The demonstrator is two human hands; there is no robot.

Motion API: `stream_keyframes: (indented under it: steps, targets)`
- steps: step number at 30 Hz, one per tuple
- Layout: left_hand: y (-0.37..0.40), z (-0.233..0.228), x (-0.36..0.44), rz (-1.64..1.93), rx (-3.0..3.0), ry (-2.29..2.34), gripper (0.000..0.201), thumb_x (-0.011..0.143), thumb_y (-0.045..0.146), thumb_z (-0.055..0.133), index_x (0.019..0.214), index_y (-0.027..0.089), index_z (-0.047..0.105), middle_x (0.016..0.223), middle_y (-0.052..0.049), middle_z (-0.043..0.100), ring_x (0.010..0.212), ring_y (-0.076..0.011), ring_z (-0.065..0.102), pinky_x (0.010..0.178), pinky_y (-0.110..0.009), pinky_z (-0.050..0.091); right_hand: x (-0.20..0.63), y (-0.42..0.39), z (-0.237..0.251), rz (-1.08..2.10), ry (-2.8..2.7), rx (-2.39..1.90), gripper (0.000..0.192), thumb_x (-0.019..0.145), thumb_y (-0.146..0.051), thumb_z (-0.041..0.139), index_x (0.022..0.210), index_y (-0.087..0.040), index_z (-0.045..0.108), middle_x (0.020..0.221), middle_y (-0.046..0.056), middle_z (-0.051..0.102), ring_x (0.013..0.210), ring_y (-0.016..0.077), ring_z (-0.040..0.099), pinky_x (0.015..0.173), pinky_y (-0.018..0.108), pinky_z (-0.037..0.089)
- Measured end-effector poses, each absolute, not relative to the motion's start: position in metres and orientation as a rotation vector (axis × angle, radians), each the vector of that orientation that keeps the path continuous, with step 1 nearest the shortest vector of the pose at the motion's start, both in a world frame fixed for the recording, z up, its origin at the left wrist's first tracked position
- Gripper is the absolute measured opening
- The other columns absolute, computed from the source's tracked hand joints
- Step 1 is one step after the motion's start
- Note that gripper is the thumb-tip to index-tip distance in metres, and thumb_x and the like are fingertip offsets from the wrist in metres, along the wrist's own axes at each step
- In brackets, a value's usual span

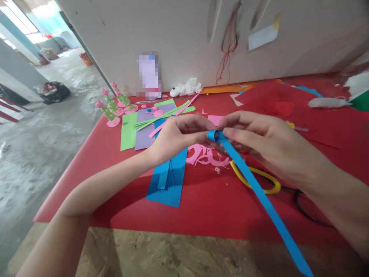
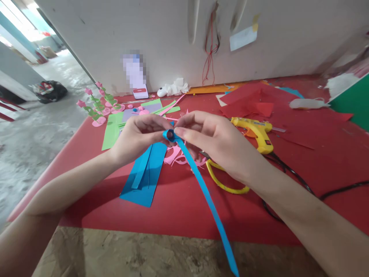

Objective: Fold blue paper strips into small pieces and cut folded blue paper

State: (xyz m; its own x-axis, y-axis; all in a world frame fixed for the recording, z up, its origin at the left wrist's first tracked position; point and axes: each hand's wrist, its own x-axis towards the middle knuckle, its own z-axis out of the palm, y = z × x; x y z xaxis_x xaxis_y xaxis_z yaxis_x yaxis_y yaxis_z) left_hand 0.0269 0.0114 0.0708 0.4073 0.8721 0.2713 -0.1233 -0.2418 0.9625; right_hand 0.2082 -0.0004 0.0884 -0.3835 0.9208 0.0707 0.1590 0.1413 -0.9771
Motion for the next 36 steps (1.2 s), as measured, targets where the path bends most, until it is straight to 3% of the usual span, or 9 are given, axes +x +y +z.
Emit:
stream_keyframes:
  steps: [5, 11, 14, 19, 25, 30, 36]
  targets:
    - [0.008, 0.071, 0.028, 1.200, 1.566, 0.758, 0.004, 0.076, 0.020, 0.067, 0.079, 0.017, 0.066, 0.074, 0.004, 0.068, 0.065, -0.0072, 0.066, 0.065, -0.019, 0.057, 0.211, -0.002, 0.093, 1.143, -1.779, -1.131, 0.022, 0.072, -0.044, 0.065, 0.076, -0.023, 0.069, 0.074, 0.001, 0.067, 0.067, 0.0152, 0.061, 0.057, 0.027, 0.046]
    - [0.007, 0.078, 0.022, 1.028, 2.023, 0.668, 0.027, 0.081, 0.012, 0.052, 0.100, 0.023, 0.068, 0.099, -0.002, 0.064, 0.092, -0.0119, 0.061, 0.074, -0.020, 0.056, 0.212, -0.007, 0.100, 1.075, -1.819, -1.215, 0.026, 0.069, -0.045, 0.066, 0.062, -0.021, 0.065, 0.054, 0.000, 0.059, 0.050, 0.0139, 0.054, 0.045, 0.027, 0.037]
    - [0.009, 0.081, 0.018, 0.962, 2.153, 0.598, 0.031, 0.078, 0.015, 0.060, 0.107, 0.025, 0.066, 0.099, -0.002, 0.061, 0.093, -0.0121, 0.060, 0.075, -0.020, 0.055, 0.212, -0.009, 0.102, 1.060, -1.815, -1.243, 0.025, 0.067, -0.044, 0.069, 0.064, -0.020, 0.066, 0.055, 0.000, 0.061, 0.051, 0.0123, 0.053, 0.047, 0.026, 0.038]
    - [0.014, 0.080, 0.018, 1.068, 2.130, 0.571, 0.022, 0.075, 0.022, 0.068, 0.097, 0.019, 0.069, 0.094, -0.002, 0.066, 0.092, -0.0095, 0.062, 0.079, -0.017, 0.055, 0.211, -0.010, 0.103, 1.043, -1.844, -1.249, 0.028, 0.067, -0.046, 0.067, 0.064, -0.018, 0.066, 0.058, 0.000, 0.063, 0.054, 0.0126, 0.055, 0.050, 0.026, 0.041]
    - [0.012, 0.084, 0.021, 0.961, 1.825, 0.710, 0.018, 0.070, 0.017, 0.071, 0.087, 0.014, 0.069, 0.087, -0.002, 0.071, 0.082, -0.0090, 0.067, 0.069, -0.014, 0.056, 0.210, -0.013, 0.104, 0.918, -1.892, -1.304, 0.020, 0.070, -0.037, 0.065, 0.065, -0.018, 0.067, 0.060, 0.001, 0.065, 0.057, 0.0141, 0.058, 0.052, 0.027, 0.042]
    - [0.012, 0.088, 0.022, 0.929, 1.556, 0.714, 0.012, 0.067, 0.005, 0.070, 0.076, 0.014, 0.070, 0.070, 0.005, 0.070, 0.067, -0.0051, 0.067, 0.065, -0.011, 0.057, 0.212, -0.014, 0.107, 0.850, -1.953, -1.315, 0.016, 0.072, -0.032, 0.064, 0.066, -0.018, 0.068, 0.058, 0.000, 0.064, 0.054, 0.0117, 0.057, 0.050, 0.025, 0.041]
    - [0.016, 0.088, 0.019, 0.850, 1.556, 0.721, 0.012, 0.067, 0.007, 0.072, 0.076, 0.015, 0.072, 0.067, 0.004, 0.071, 0.064, -0.0068, 0.068, 0.062, -0.013, 0.058, 0.214, -0.012, 0.108, 0.894, -1.990, -1.323, 0.017, 0.072, -0.034, 0.063, 0.066, -0.019, 0.068, 0.058, 0.000, 0.065, 0.053, 0.0109, 0.056, 0.049, 0.025, 0.040]
